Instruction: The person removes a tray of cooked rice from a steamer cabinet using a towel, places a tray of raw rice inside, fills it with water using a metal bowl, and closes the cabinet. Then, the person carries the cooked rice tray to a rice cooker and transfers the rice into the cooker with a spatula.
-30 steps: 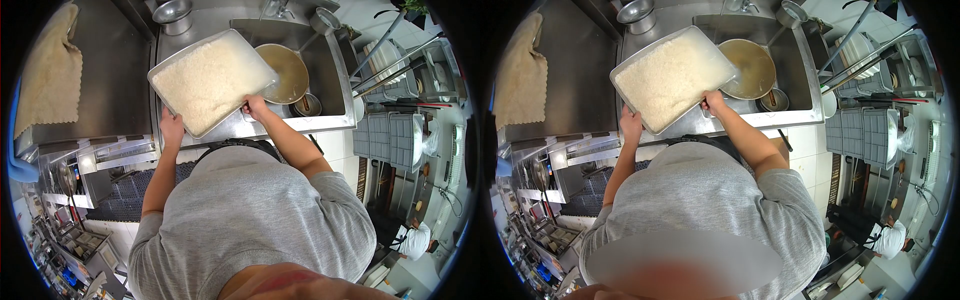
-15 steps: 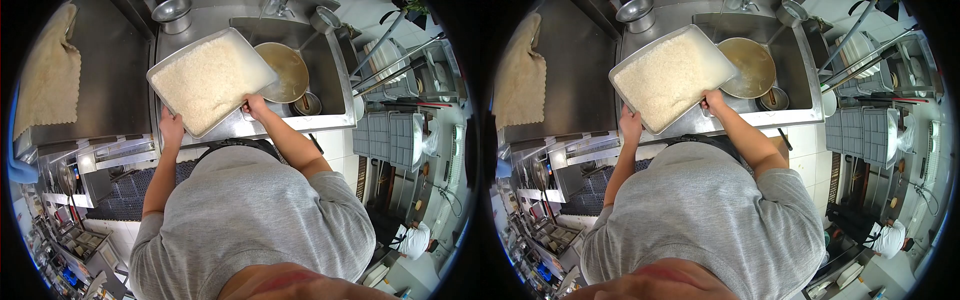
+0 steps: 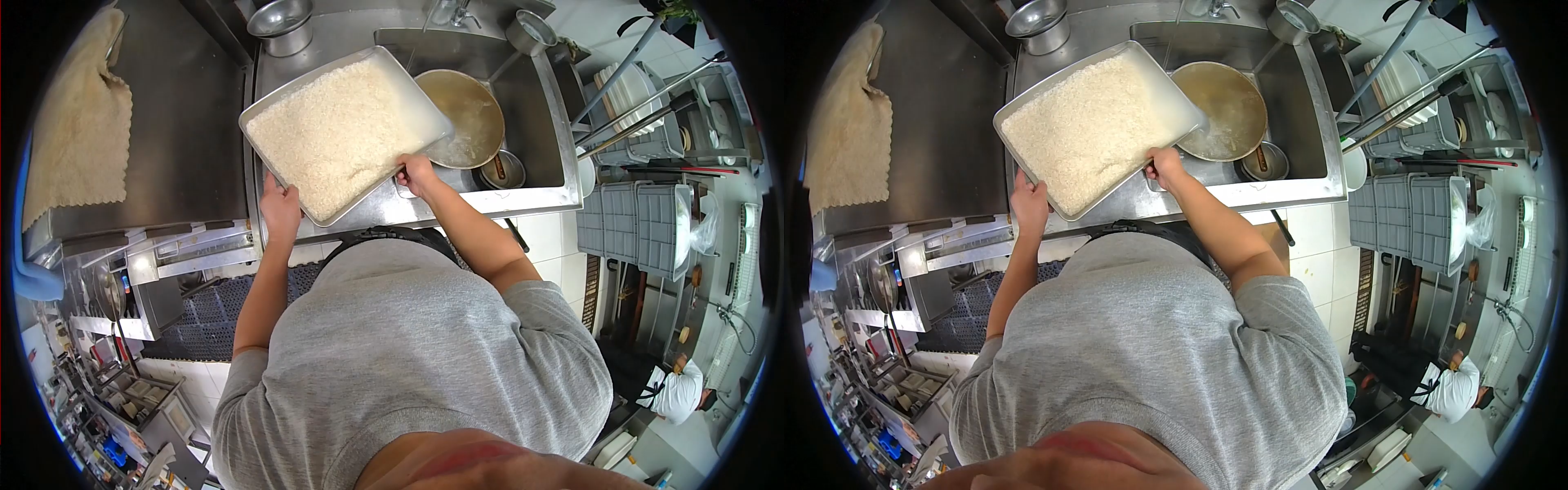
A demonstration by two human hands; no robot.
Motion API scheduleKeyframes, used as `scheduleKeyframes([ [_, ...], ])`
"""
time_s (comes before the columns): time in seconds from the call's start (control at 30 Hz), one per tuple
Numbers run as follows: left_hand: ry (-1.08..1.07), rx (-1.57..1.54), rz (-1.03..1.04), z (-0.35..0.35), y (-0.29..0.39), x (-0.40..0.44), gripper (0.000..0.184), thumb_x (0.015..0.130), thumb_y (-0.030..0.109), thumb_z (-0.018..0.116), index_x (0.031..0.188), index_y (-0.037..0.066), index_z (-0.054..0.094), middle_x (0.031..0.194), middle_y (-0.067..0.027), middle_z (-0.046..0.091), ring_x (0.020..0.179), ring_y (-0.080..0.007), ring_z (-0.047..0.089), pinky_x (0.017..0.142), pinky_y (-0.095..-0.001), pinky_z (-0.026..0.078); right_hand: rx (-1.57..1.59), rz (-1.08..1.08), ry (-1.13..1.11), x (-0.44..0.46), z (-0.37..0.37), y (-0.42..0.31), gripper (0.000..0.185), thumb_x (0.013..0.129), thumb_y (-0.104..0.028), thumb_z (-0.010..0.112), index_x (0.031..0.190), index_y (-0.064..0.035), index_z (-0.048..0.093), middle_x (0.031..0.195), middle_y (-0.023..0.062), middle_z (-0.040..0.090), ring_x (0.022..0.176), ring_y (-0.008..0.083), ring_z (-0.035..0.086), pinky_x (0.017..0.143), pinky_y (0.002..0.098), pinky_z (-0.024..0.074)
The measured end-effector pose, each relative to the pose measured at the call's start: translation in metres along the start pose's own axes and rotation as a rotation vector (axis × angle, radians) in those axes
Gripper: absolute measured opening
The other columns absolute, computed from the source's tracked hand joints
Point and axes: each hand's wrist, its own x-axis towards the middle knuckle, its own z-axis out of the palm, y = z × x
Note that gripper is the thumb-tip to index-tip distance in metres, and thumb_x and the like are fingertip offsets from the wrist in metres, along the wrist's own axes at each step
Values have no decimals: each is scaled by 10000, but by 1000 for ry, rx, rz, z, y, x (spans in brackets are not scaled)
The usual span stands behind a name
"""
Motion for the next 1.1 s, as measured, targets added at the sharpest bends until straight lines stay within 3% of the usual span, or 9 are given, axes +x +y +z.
scheduleKeyframes([
  [0.57, -3, -6, 34, 0, 7, -2, 643, 796, -15, 483, 1390, -73, 243, 626, -80, 609, 426, -115, 518, 368, -269, 413, 26, 10, 16, 3, -2, 3, 136, 838, -47, 484, 718, 15, 501, 568, 96, 459, 410, 163, 398, 346, 293, 289],
  [0.97, -16, 1, 38, -1, 8, -3, 664, 796, -21, 480, 1410, -42, 227, 631, -81, 610, 433, -111, 518, 371, -264, 417, 31, 13, 9, 1, -1, 4, 143, 833, -54, 489, 701, 2, 490, 566, 89, 453, 398, 153, 391, 325, 283, 280],
  [1.1, -14, 10, 29, -2, 2, 0, 648, 798, -22, 484, 1405, -20, 257, 680, -96, 624, 447, -113, 528, 369, -261, 416, -32, -4, -21, 3, -5, 6, 161, 843, -102, 509, 724, 6, 523, 573, 93, 499, 409, 158, 431, 337, 281, 317],
])
